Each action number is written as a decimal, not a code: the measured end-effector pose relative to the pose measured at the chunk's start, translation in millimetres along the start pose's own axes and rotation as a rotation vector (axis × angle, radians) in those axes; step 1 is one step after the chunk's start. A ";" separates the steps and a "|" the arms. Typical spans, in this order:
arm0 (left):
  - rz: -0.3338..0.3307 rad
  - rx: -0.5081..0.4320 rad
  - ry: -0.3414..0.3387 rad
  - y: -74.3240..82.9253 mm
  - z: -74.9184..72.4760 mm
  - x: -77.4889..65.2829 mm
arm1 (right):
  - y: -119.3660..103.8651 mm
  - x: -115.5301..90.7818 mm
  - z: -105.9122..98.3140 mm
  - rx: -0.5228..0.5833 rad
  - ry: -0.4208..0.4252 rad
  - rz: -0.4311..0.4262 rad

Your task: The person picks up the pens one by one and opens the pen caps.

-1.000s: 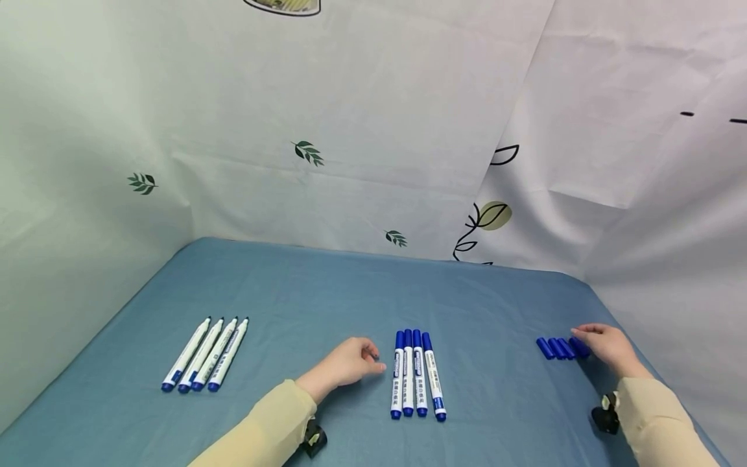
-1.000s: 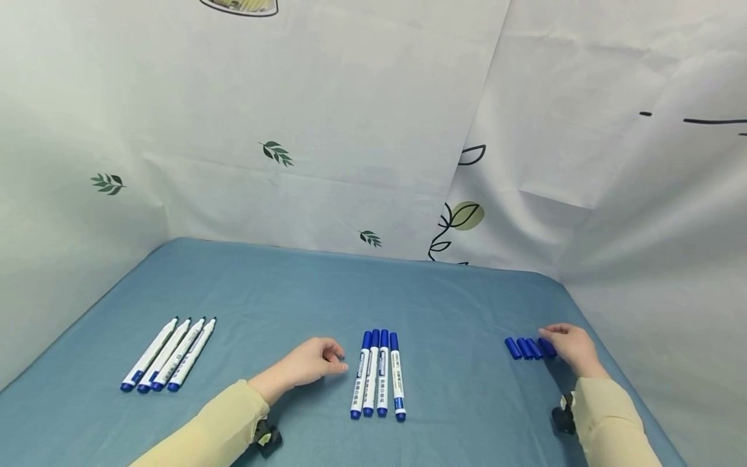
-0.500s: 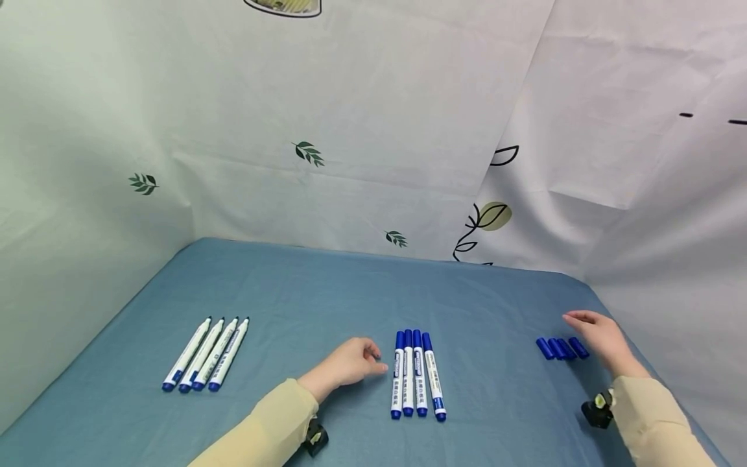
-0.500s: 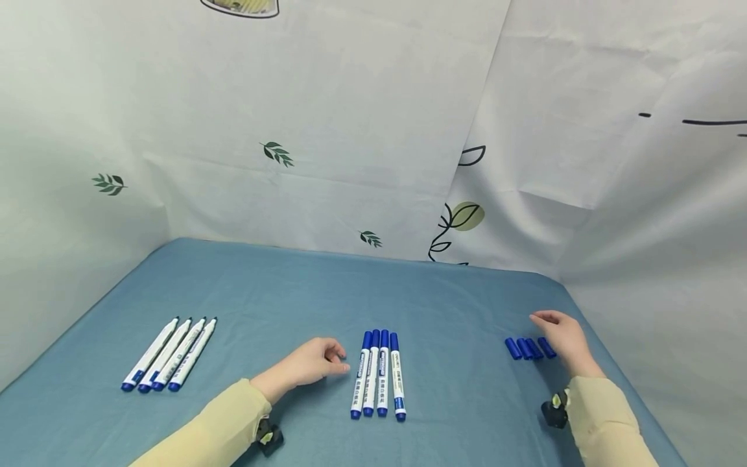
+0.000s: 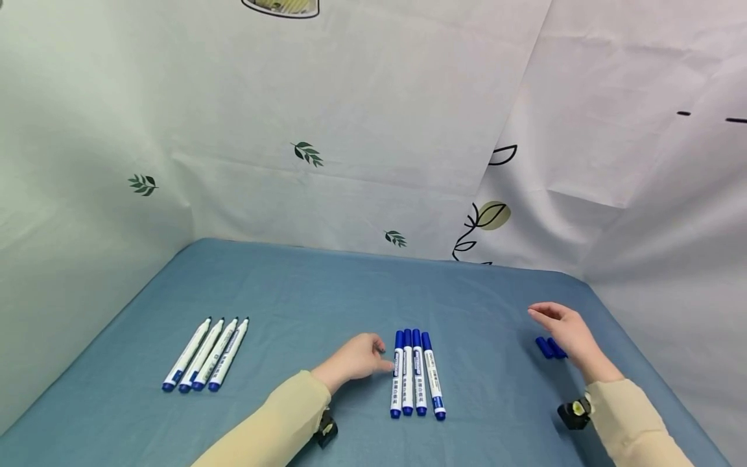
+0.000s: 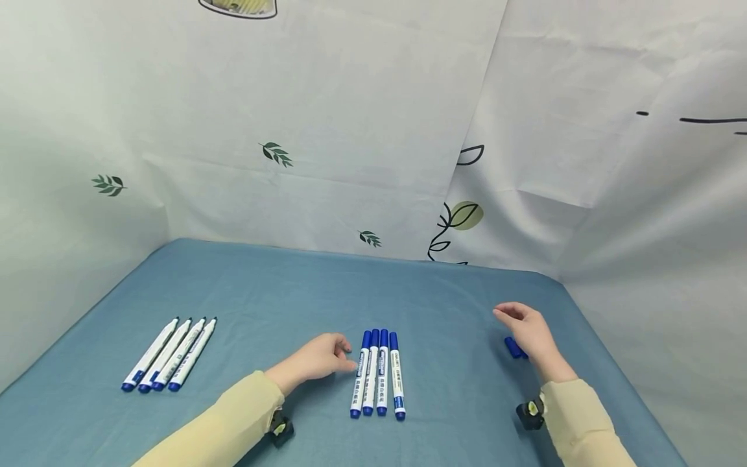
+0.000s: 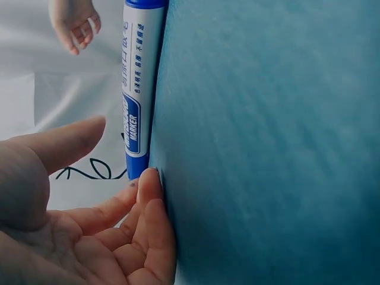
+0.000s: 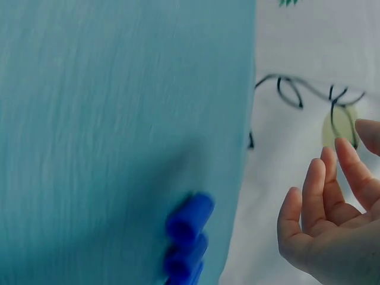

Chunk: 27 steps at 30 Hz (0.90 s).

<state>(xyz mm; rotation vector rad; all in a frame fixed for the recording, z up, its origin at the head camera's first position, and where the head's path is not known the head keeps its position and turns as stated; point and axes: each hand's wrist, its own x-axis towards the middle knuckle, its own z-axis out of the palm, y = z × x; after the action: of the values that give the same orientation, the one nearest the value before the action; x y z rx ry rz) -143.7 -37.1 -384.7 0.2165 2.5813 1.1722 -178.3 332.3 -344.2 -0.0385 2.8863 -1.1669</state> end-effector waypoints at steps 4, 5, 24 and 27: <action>-0.031 0.079 0.008 6.6 2.7 1.4 | -11.3 -2.8 8.5 -0.006 -0.006 -0.055; -0.035 0.096 0.011 7.9 3.4 1.7 | -13.9 -3.5 10.6 -0.009 -0.010 -0.064; -0.028 0.201 0.005 17.4 5.7 1.1 | -36.8 -8.1 38.9 0.077 -0.123 -0.093; -0.018 0.208 -0.003 18.2 5.1 -0.3 | -36.8 -7.8 41.5 0.080 -0.132 -0.084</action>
<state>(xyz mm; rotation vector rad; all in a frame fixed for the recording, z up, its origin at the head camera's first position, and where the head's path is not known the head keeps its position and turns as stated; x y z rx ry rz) -141.6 -21.6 -374.1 0.2385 2.6954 0.8960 -168.6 277.2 -348.4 -0.2272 2.7457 -1.2414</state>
